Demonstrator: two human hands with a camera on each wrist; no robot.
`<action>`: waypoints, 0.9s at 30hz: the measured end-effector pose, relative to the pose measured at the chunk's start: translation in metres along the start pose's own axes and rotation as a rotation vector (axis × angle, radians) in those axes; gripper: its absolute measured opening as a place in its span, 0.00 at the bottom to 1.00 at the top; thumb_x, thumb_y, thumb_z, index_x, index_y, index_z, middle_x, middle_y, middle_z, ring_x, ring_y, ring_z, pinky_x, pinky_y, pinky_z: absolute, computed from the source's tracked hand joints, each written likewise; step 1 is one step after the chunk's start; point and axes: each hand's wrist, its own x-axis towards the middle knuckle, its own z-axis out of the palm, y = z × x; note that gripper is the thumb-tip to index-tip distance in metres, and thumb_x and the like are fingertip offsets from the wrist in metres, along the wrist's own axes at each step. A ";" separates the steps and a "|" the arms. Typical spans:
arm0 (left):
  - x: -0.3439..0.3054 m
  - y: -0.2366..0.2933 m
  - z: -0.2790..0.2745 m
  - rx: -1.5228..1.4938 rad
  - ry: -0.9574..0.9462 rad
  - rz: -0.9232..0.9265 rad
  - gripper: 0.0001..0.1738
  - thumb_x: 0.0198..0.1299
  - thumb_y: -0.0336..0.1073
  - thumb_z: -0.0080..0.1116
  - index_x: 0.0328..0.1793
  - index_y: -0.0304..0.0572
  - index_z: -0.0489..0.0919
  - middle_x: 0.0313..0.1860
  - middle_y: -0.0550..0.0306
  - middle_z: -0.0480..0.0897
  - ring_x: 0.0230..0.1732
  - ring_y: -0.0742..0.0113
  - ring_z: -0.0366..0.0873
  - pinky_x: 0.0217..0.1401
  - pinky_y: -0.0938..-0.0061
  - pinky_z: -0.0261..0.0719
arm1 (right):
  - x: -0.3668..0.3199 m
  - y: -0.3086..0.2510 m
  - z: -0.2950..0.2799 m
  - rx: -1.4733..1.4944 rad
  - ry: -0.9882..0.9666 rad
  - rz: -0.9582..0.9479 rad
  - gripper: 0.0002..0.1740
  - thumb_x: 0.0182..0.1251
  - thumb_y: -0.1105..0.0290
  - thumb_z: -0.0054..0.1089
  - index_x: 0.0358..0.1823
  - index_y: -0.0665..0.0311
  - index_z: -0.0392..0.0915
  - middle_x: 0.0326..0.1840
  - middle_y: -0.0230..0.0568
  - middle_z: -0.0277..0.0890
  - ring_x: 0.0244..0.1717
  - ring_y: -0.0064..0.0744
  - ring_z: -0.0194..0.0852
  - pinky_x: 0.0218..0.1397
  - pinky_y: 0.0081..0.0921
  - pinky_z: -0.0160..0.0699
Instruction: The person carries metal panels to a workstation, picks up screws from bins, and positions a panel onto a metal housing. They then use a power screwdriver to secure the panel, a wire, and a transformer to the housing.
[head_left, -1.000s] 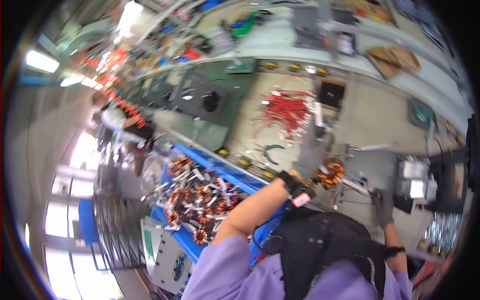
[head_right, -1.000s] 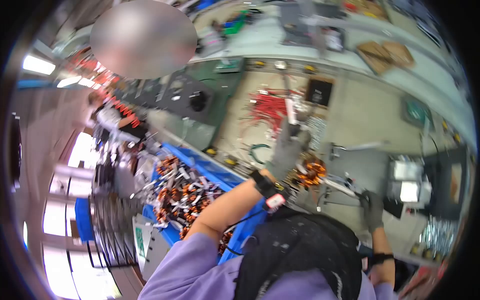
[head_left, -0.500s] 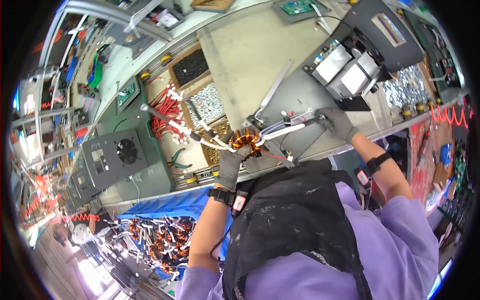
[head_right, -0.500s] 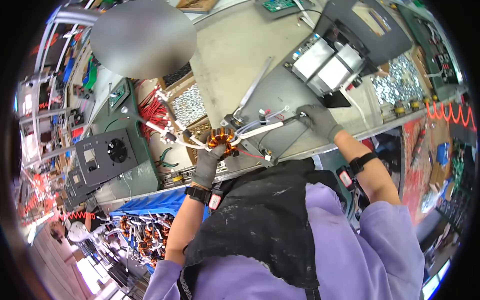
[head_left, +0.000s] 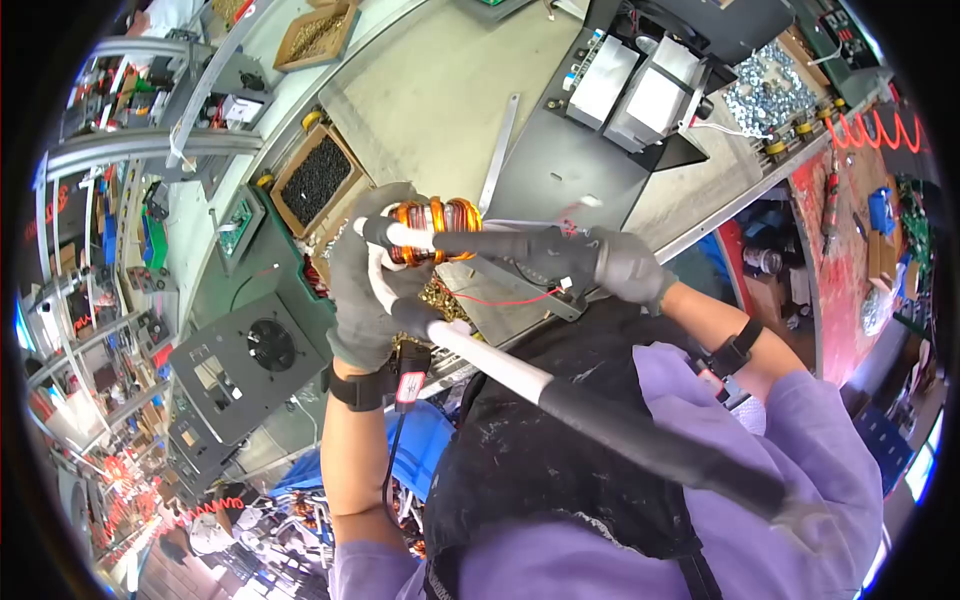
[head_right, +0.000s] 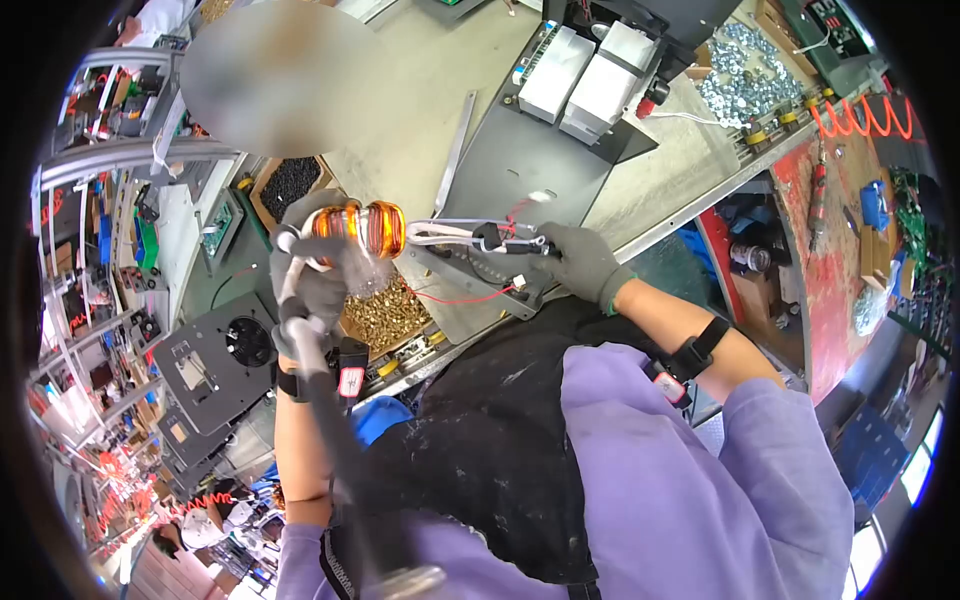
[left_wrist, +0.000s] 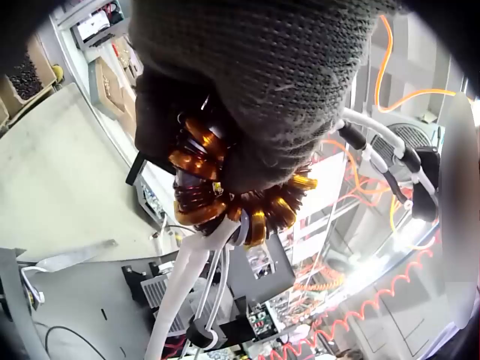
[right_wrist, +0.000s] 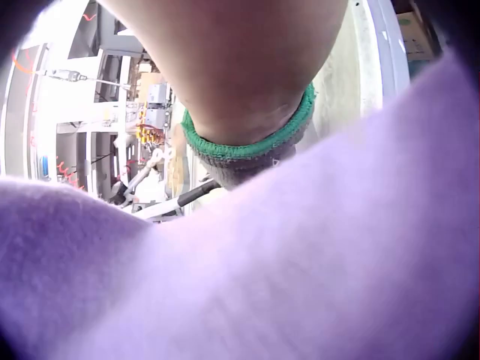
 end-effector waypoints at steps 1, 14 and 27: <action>0.005 0.000 0.002 -0.144 -0.007 -0.173 0.29 0.45 0.18 0.60 0.57 0.35 0.74 0.46 0.52 0.80 0.46 0.63 0.79 0.48 0.74 0.77 | -0.004 -0.011 -0.006 0.126 -0.056 0.093 0.18 0.56 0.64 0.64 0.48 0.61 0.76 0.29 0.49 0.76 0.33 0.50 0.76 0.39 0.38 0.74; 0.031 -0.036 -0.005 -0.160 -0.127 -0.212 0.31 0.44 0.16 0.62 0.59 0.37 0.73 0.52 0.57 0.79 0.51 0.71 0.76 0.56 0.76 0.74 | 0.017 0.010 0.024 0.271 -0.391 0.009 0.13 0.60 0.73 0.57 0.47 0.62 0.79 0.30 0.45 0.77 0.29 0.37 0.74 0.36 0.35 0.74; -0.009 -0.038 -0.024 -0.092 -0.098 -0.363 0.25 0.48 0.21 0.65 0.55 0.35 0.73 0.44 0.57 0.80 0.44 0.72 0.78 0.49 0.75 0.78 | 0.022 0.014 0.029 0.642 -0.553 0.342 0.06 0.64 0.70 0.55 0.33 0.64 0.79 0.22 0.36 0.77 0.21 0.25 0.75 0.21 0.22 0.73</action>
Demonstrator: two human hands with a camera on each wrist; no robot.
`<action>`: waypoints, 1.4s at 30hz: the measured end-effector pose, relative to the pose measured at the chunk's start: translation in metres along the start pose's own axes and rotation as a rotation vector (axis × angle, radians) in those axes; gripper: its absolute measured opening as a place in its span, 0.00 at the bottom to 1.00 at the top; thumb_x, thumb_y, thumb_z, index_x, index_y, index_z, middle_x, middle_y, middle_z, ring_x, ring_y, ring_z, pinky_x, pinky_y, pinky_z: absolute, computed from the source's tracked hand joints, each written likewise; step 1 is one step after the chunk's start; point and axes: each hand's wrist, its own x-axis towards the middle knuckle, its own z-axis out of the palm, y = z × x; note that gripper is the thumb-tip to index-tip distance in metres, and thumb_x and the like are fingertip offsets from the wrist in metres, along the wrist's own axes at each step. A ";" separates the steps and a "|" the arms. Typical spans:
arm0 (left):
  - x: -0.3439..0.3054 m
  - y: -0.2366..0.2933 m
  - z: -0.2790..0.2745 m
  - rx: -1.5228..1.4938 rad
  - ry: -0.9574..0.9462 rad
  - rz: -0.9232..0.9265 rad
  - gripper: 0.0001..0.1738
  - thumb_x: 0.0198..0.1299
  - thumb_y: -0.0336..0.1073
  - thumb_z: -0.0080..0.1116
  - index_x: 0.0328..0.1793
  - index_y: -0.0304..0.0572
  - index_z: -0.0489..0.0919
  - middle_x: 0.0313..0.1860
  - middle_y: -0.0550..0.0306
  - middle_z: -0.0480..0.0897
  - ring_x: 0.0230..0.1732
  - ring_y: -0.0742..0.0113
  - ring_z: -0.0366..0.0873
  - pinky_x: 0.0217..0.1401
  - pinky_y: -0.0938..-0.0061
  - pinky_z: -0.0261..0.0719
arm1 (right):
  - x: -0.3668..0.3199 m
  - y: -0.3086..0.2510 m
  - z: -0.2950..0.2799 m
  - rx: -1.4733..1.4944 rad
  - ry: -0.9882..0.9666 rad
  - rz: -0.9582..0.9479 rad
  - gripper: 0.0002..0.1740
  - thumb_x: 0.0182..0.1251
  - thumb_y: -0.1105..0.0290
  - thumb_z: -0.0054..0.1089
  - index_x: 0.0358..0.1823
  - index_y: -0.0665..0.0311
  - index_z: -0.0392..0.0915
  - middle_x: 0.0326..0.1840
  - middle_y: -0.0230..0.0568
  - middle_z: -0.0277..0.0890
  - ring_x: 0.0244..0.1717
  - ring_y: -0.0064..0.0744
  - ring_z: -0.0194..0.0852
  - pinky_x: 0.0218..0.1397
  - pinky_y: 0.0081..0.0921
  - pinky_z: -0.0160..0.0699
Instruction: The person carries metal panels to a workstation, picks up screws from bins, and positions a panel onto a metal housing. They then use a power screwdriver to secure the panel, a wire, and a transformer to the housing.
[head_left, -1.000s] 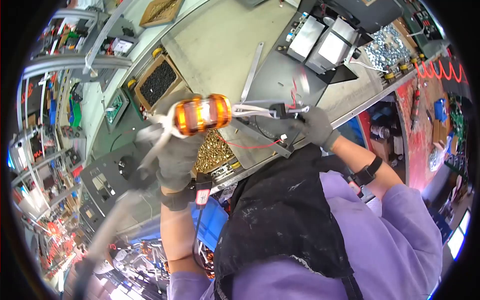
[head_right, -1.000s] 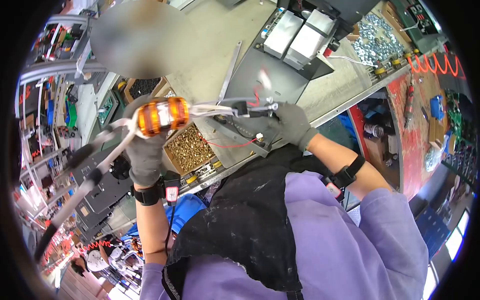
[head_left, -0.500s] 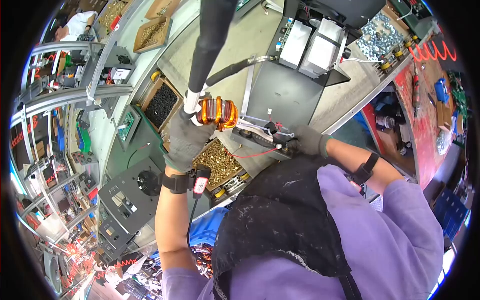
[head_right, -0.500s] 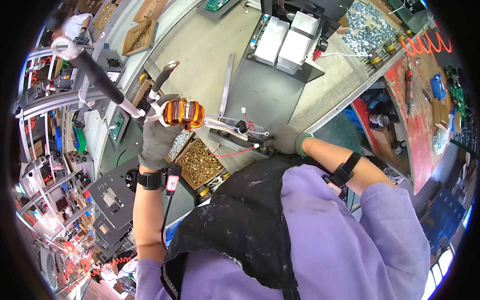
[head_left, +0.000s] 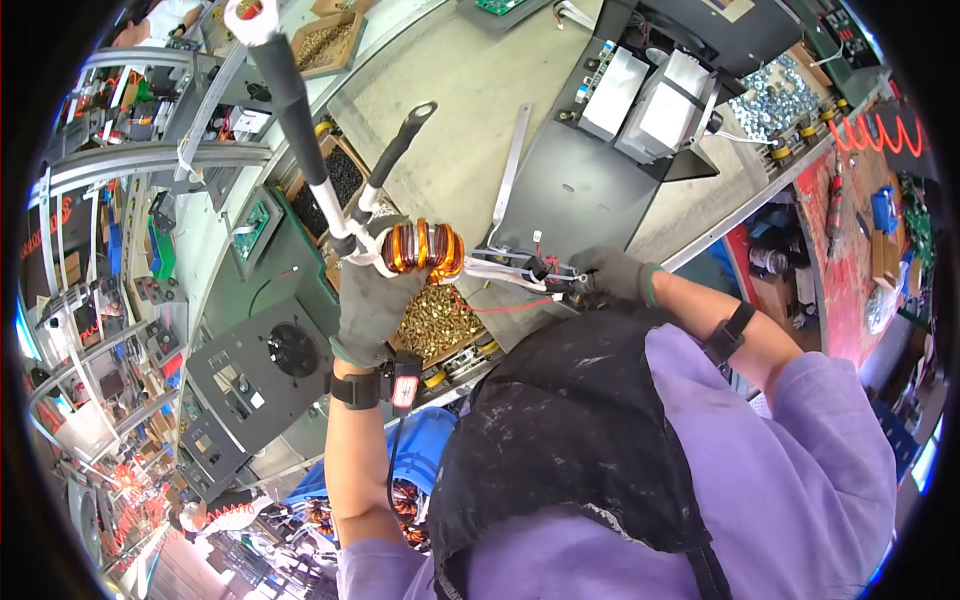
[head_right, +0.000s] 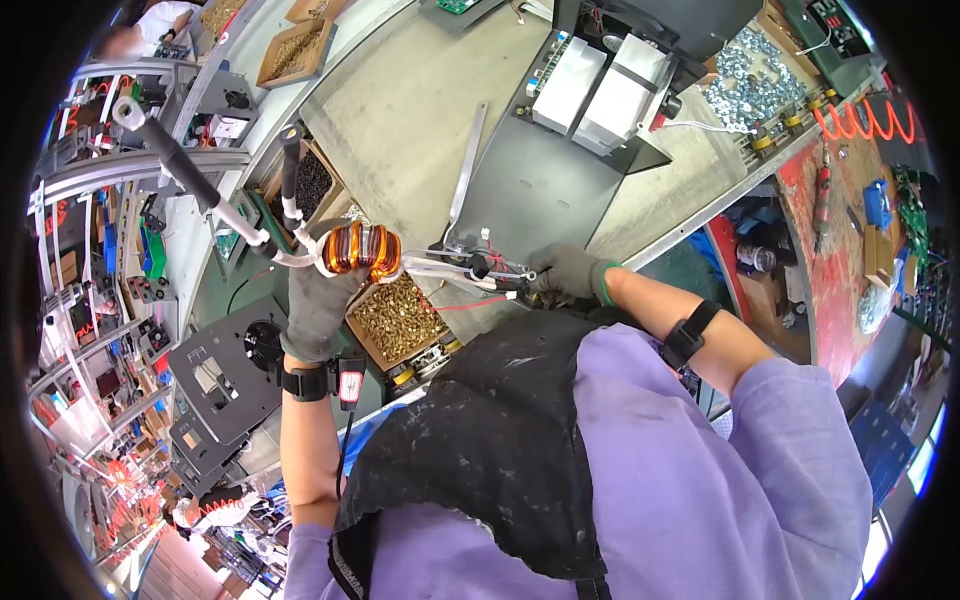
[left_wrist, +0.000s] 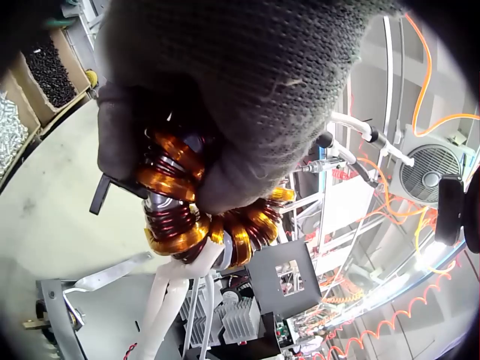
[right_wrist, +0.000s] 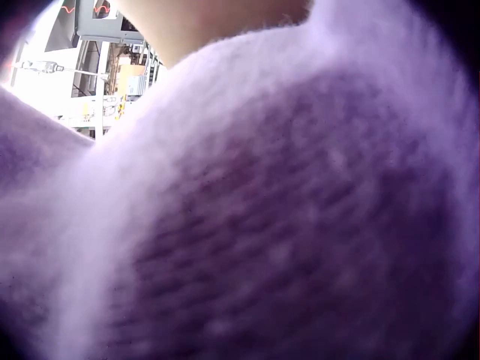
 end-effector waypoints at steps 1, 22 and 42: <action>-0.004 -0.004 -0.002 -0.031 -0.031 -0.069 0.27 0.49 0.21 0.65 0.57 0.34 0.72 0.46 0.56 0.79 0.45 0.71 0.78 0.49 0.75 0.79 | -0.002 0.001 0.001 0.000 -0.003 0.001 0.06 0.64 0.70 0.55 0.33 0.64 0.79 0.22 0.36 0.77 0.21 0.25 0.75 0.21 0.22 0.73; -0.039 0.005 -0.005 0.016 0.037 -0.080 0.27 0.50 0.26 0.68 0.57 0.33 0.73 0.46 0.55 0.80 0.44 0.70 0.78 0.50 0.74 0.77 | -0.019 -0.037 0.004 0.030 0.070 0.204 0.08 0.61 0.70 0.60 0.36 0.68 0.81 0.23 0.40 0.78 0.20 0.25 0.76 0.22 0.24 0.75; -0.042 0.029 0.006 -0.085 0.091 -0.039 0.25 0.50 0.22 0.66 0.55 0.35 0.72 0.46 0.56 0.80 0.44 0.71 0.78 0.51 0.75 0.78 | -0.016 -0.043 0.008 -0.050 0.075 0.254 0.15 0.60 0.61 0.61 0.36 0.69 0.82 0.21 0.41 0.78 0.21 0.28 0.77 0.22 0.28 0.74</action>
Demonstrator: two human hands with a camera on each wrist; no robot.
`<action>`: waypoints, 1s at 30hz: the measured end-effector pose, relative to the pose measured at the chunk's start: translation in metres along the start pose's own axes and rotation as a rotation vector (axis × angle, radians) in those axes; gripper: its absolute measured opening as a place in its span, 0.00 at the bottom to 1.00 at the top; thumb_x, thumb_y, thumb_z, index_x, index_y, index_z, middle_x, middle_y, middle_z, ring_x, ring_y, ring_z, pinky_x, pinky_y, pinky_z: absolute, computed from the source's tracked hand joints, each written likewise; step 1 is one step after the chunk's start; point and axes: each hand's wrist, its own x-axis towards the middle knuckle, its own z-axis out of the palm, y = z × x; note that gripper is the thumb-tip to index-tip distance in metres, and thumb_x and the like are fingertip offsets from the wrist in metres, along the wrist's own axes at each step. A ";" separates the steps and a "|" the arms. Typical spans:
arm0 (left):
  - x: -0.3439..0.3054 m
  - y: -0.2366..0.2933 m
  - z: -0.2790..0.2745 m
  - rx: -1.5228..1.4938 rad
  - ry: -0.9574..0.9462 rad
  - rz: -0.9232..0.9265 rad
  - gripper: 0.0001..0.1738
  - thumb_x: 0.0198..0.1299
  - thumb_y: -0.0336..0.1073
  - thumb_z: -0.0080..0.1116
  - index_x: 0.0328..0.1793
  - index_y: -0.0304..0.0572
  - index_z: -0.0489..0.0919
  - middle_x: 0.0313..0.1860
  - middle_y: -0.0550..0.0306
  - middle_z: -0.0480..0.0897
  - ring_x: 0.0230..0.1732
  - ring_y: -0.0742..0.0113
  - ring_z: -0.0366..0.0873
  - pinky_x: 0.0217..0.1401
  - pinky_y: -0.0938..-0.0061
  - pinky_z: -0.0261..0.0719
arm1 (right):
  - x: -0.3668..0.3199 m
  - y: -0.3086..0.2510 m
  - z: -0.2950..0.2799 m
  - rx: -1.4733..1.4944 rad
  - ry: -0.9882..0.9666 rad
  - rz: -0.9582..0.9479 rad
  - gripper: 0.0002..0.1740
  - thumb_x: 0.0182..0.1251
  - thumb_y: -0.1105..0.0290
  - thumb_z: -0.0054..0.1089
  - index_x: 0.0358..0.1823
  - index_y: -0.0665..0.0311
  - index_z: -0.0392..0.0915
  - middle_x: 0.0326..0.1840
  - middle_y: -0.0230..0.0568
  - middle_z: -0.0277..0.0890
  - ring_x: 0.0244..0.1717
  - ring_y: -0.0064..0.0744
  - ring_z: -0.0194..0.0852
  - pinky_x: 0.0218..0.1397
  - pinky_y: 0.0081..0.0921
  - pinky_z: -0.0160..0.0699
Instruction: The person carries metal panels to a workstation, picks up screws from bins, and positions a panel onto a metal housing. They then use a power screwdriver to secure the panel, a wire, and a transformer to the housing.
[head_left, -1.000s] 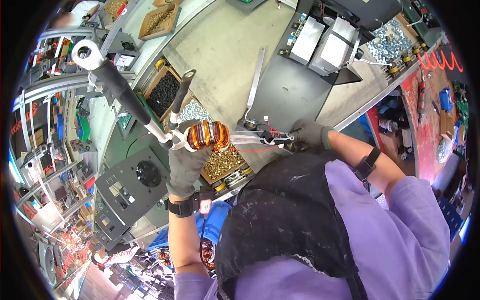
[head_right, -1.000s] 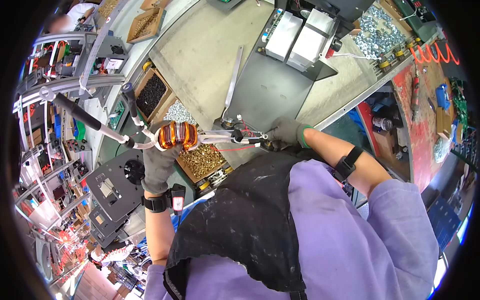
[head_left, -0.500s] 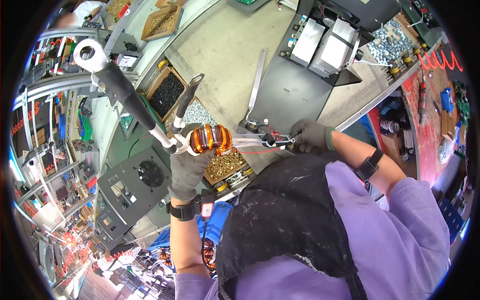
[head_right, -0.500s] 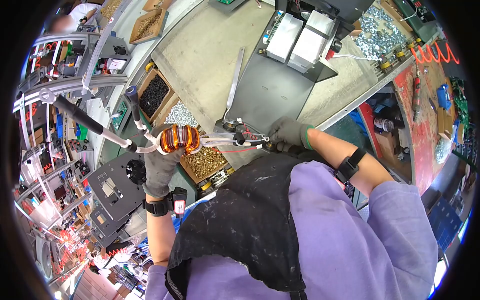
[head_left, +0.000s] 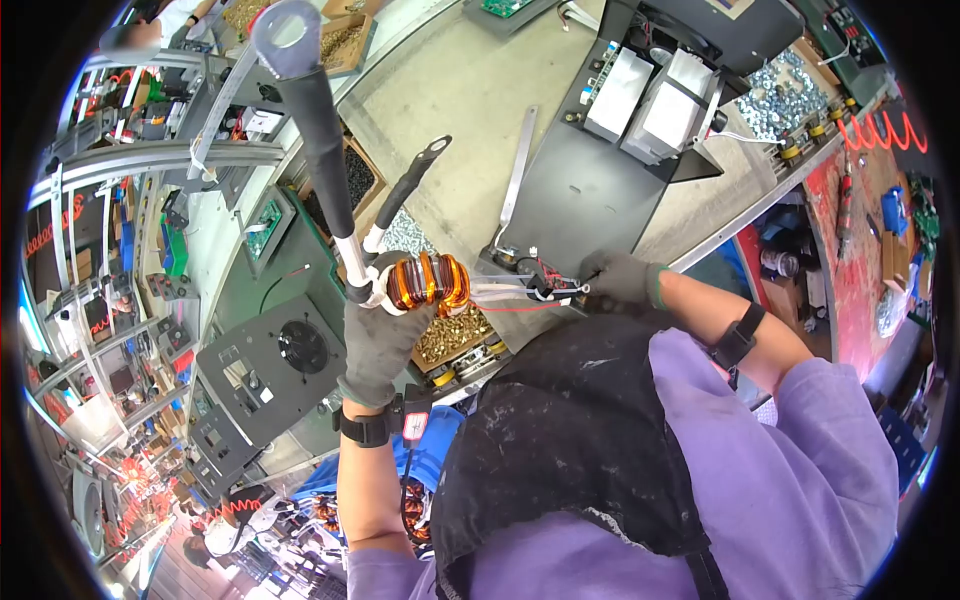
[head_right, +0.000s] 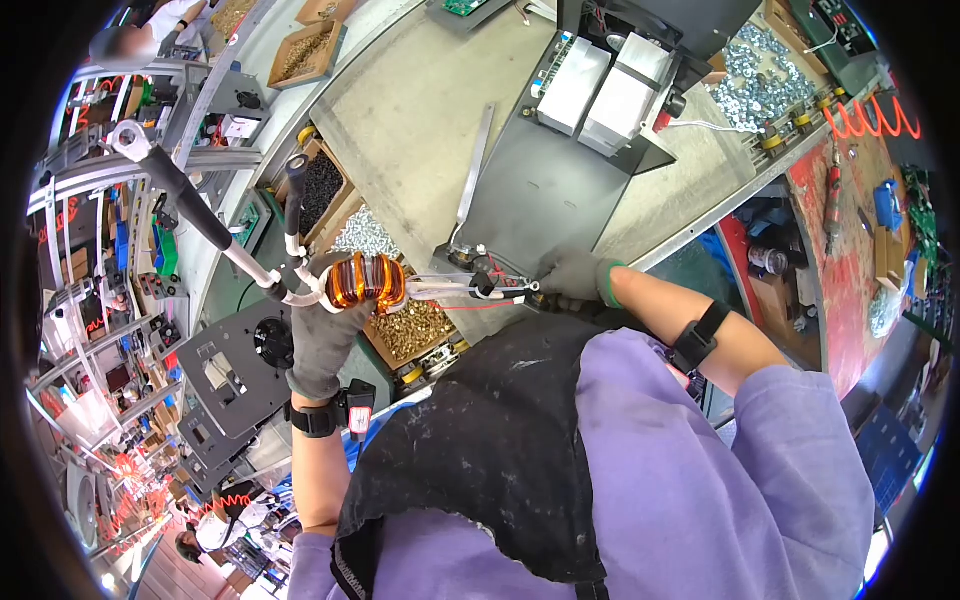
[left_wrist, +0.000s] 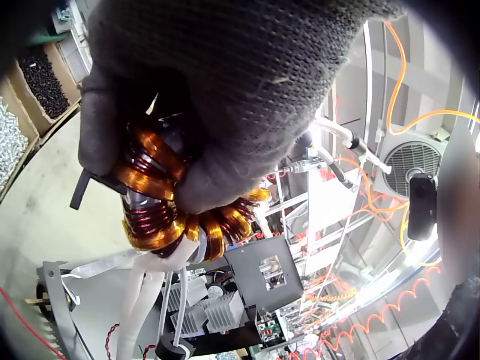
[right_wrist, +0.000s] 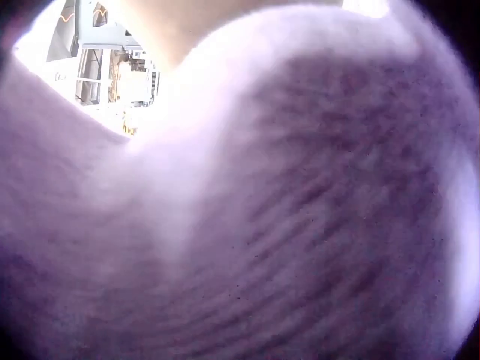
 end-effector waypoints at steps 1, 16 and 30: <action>0.001 0.001 0.000 0.011 -0.007 -0.003 0.24 0.50 0.22 0.66 0.54 0.35 0.73 0.45 0.57 0.80 0.44 0.71 0.78 0.50 0.75 0.78 | 0.001 0.000 0.001 0.000 -0.001 -0.001 0.15 0.60 0.61 0.61 0.36 0.69 0.82 0.21 0.41 0.78 0.21 0.28 0.77 0.22 0.28 0.74; -0.002 -0.003 0.000 0.020 -0.010 -0.052 0.22 0.50 0.24 0.67 0.52 0.34 0.75 0.44 0.58 0.81 0.44 0.73 0.78 0.49 0.76 0.77 | 0.003 0.017 -0.007 0.074 -0.088 -0.058 0.07 0.66 0.68 0.57 0.35 0.63 0.80 0.24 0.36 0.78 0.22 0.22 0.76 0.22 0.22 0.74; 0.016 -0.008 0.010 -0.089 -0.008 0.050 0.27 0.45 0.19 0.63 0.56 0.34 0.73 0.45 0.59 0.80 0.45 0.73 0.78 0.51 0.75 0.77 | 0.037 0.040 -0.013 -0.192 0.201 -0.110 0.18 0.61 0.59 0.60 0.39 0.69 0.82 0.28 0.48 0.82 0.23 0.33 0.80 0.29 0.30 0.77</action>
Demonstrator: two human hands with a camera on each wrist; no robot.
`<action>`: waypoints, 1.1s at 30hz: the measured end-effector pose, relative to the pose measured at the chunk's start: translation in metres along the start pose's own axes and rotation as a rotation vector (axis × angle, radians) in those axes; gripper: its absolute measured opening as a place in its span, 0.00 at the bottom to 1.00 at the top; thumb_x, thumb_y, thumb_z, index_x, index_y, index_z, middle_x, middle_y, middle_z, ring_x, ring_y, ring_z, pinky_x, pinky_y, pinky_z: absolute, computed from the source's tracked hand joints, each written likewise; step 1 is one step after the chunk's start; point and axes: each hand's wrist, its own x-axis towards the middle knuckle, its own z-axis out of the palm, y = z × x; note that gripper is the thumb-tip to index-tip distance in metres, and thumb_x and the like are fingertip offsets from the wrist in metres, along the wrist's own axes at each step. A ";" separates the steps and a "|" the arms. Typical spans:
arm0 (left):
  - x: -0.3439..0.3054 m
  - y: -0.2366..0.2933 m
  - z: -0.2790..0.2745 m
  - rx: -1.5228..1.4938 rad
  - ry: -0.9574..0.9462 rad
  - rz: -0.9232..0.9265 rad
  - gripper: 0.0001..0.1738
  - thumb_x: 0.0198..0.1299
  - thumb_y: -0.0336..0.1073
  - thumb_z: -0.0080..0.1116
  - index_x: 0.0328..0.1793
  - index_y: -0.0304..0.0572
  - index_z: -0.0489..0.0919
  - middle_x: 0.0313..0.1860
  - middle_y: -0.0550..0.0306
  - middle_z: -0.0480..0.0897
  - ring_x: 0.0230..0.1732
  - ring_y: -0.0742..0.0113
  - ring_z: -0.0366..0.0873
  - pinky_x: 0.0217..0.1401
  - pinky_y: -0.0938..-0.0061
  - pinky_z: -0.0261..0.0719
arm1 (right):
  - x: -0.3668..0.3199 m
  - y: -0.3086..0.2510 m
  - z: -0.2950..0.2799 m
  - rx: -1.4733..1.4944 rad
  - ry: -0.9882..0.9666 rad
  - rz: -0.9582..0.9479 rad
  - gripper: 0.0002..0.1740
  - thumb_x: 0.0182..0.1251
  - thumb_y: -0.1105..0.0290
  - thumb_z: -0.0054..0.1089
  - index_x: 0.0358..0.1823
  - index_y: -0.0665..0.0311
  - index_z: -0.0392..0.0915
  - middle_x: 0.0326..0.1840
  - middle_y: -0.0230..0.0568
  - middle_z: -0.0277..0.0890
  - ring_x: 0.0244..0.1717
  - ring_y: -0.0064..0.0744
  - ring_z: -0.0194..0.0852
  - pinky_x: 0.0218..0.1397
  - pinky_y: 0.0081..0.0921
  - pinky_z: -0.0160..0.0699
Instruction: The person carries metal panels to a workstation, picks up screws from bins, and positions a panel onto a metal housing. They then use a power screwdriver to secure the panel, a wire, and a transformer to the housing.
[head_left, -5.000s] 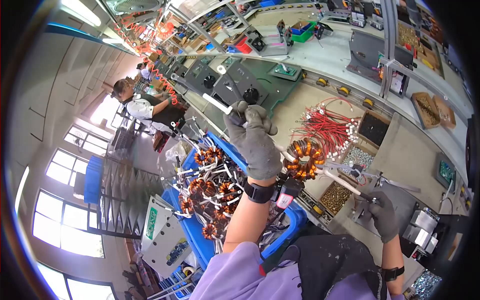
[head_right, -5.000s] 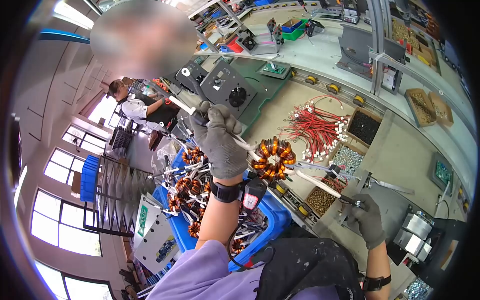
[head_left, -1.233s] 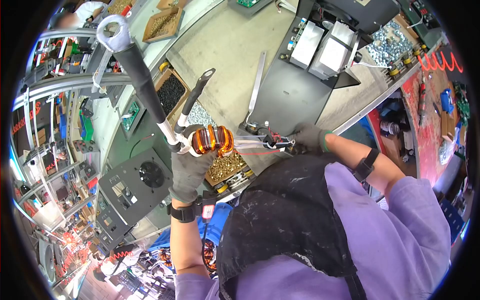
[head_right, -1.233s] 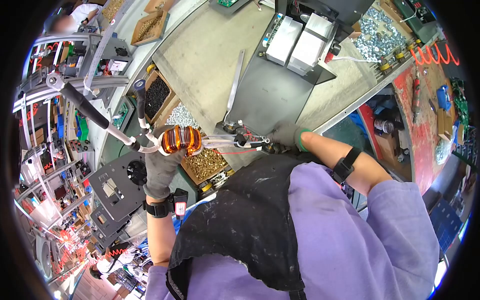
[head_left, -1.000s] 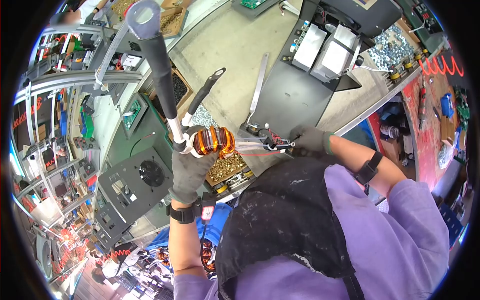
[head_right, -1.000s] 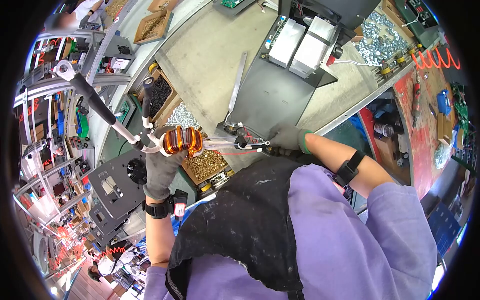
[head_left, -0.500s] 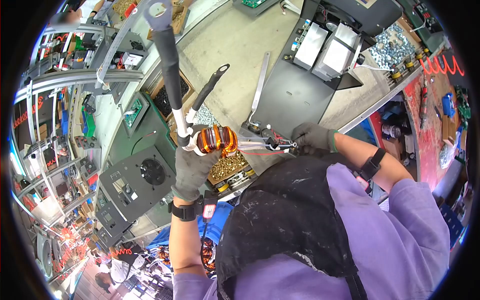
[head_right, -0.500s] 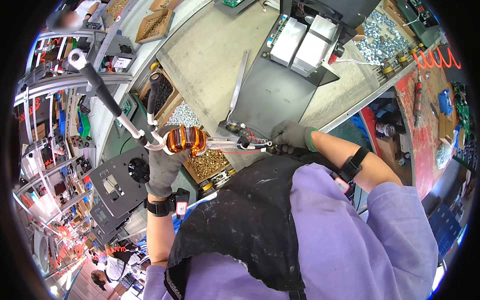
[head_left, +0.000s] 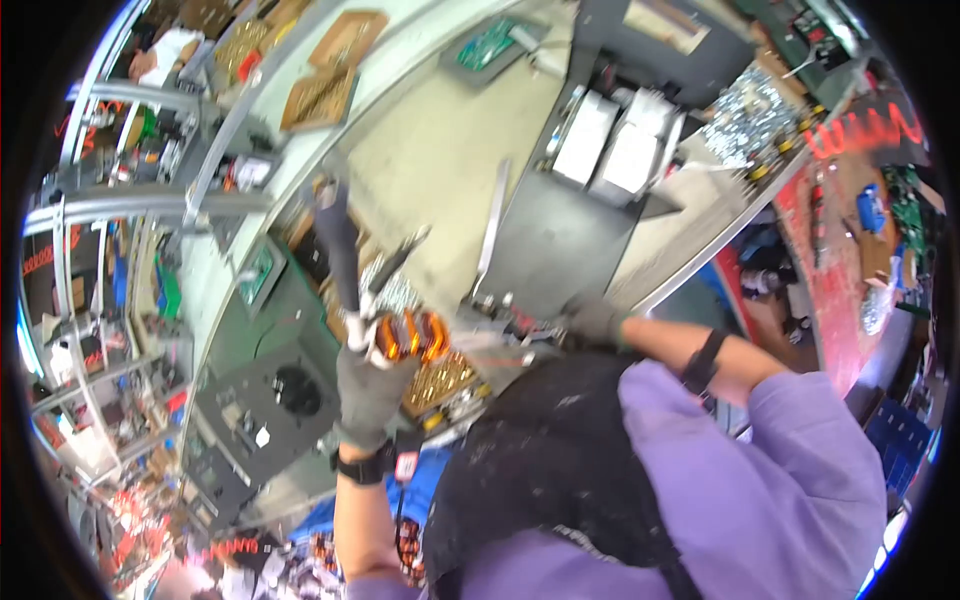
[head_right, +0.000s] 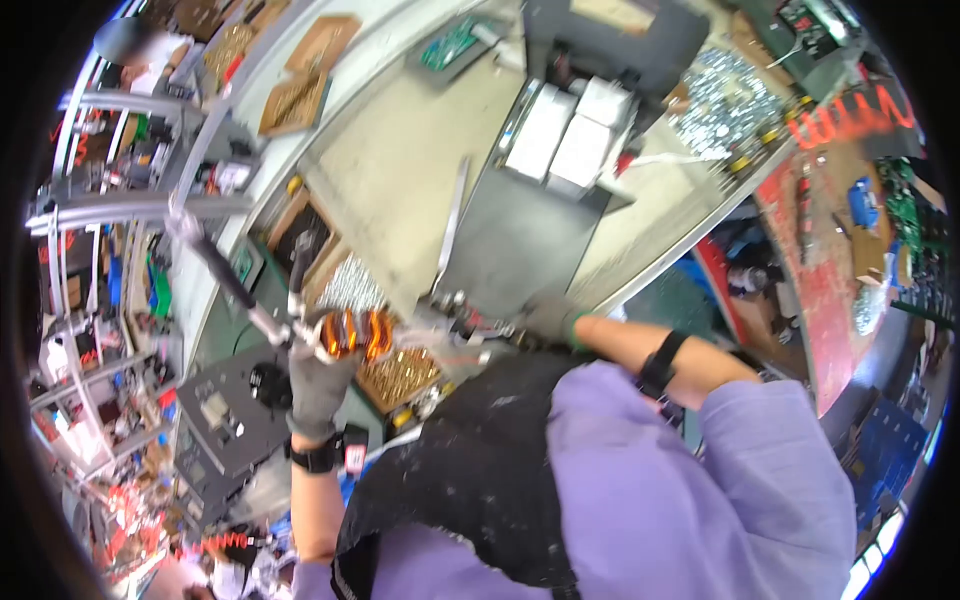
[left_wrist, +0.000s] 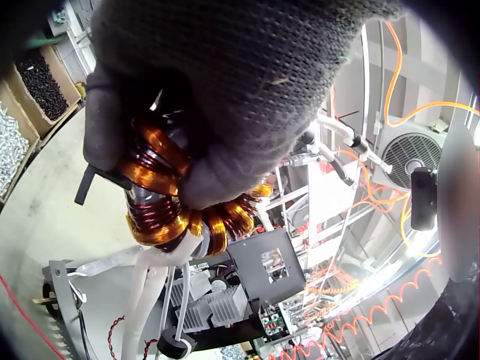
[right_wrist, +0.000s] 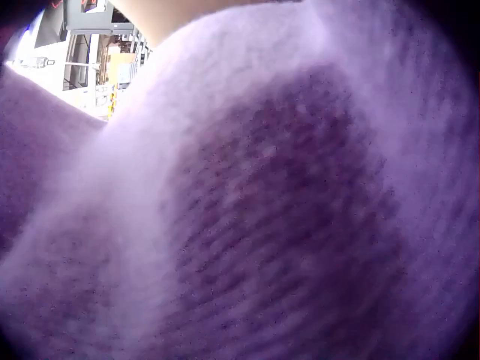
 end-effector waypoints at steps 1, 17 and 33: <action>0.000 0.000 -0.001 -0.002 0.002 -0.044 0.25 0.45 0.19 0.63 0.54 0.34 0.74 0.45 0.59 0.80 0.45 0.73 0.78 0.51 0.75 0.77 | -0.006 -0.009 0.000 0.035 0.002 -0.001 0.21 0.60 0.56 0.62 0.40 0.70 0.82 0.28 0.50 0.82 0.23 0.36 0.80 0.31 0.33 0.78; -0.007 -0.034 -0.022 0.258 0.056 -0.136 0.27 0.42 0.21 0.68 0.52 0.36 0.72 0.41 0.58 0.81 0.41 0.73 0.80 0.46 0.77 0.78 | 0.023 -0.001 0.030 -0.384 0.078 -0.187 0.24 0.60 0.53 0.53 0.42 0.69 0.81 0.36 0.55 0.81 0.37 0.49 0.81 0.44 0.39 0.76; -0.004 -0.033 -0.013 0.118 0.092 -0.124 0.30 0.42 0.16 0.65 0.55 0.35 0.71 0.45 0.58 0.80 0.45 0.71 0.79 0.50 0.75 0.79 | 0.024 -0.001 0.031 -0.369 -0.084 -0.206 0.24 0.60 0.50 0.51 0.40 0.64 0.81 0.37 0.56 0.80 0.41 0.54 0.78 0.47 0.44 0.73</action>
